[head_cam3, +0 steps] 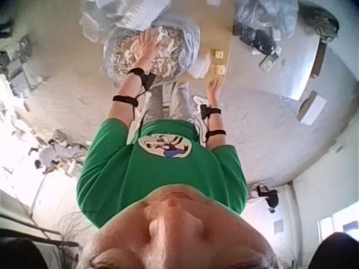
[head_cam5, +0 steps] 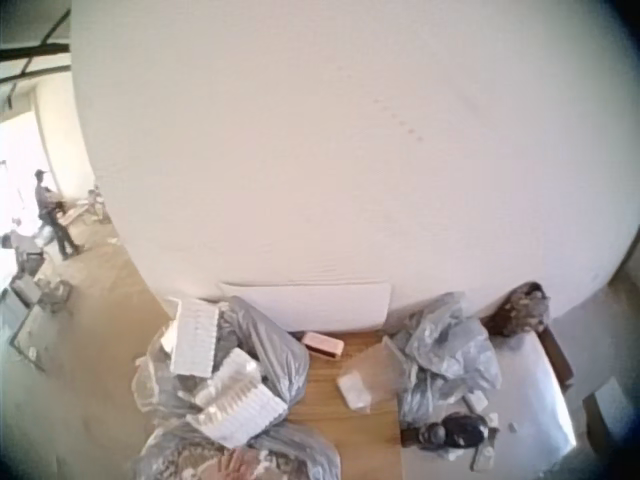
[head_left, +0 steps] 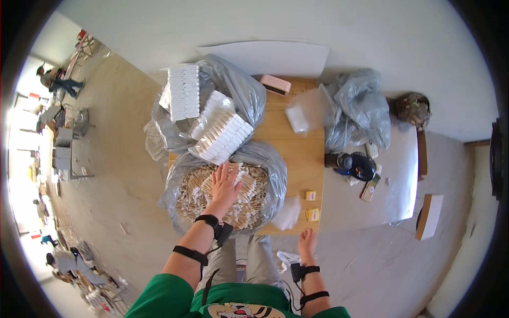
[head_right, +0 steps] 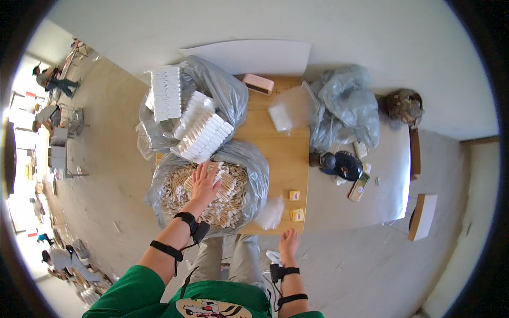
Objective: The person is sorting small items from a large bag and placing them into smaller plastic bags.
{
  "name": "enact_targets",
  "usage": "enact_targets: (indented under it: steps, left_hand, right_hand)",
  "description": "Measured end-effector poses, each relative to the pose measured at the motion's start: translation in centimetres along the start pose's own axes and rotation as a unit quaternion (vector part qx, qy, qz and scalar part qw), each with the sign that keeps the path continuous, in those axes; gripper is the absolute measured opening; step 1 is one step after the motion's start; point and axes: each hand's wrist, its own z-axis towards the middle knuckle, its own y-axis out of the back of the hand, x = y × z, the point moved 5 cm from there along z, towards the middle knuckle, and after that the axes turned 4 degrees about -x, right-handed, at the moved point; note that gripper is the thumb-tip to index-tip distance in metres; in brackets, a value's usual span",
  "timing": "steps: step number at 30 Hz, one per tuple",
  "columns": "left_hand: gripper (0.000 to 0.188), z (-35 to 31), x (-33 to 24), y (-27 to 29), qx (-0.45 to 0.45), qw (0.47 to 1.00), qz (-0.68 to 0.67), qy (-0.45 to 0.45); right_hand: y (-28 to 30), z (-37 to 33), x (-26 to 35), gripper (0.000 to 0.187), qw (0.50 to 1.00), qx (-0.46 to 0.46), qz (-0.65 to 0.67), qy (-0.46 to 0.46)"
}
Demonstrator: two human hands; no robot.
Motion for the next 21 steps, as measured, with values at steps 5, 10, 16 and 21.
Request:
enact_targets:
  steps: [5, 10, 16, 21]
  left_hand:
    - [0.051, -2.5, 1.7, -2.8, 0.122, 0.992, 0.007, -0.023]
    - [0.053, -6.1, 6.1, -1.1, 0.13, 0.99, -0.011, -0.055]
    - [0.055, -6.9, 13.0, 1.7, 0.086, 0.996, -0.018, 0.002]
    - [0.058, -7.1, 15.3, 4.1, 0.037, 0.996, -0.084, 0.005]
  right_hand:
    - [-1.3, 0.0, 2.3, 0.015, 0.999, 0.032, 0.028, 0.004]
    - [-1.8, 1.4, 8.4, 0.015, 0.991, 0.055, 0.109, 0.056]
    - [-1.2, 4.7, 18.9, 0.013, 0.982, -0.045, 0.074, 0.165]
    - [-0.2, 8.7, 26.4, 0.027, 0.955, -0.143, -0.011, 0.258]
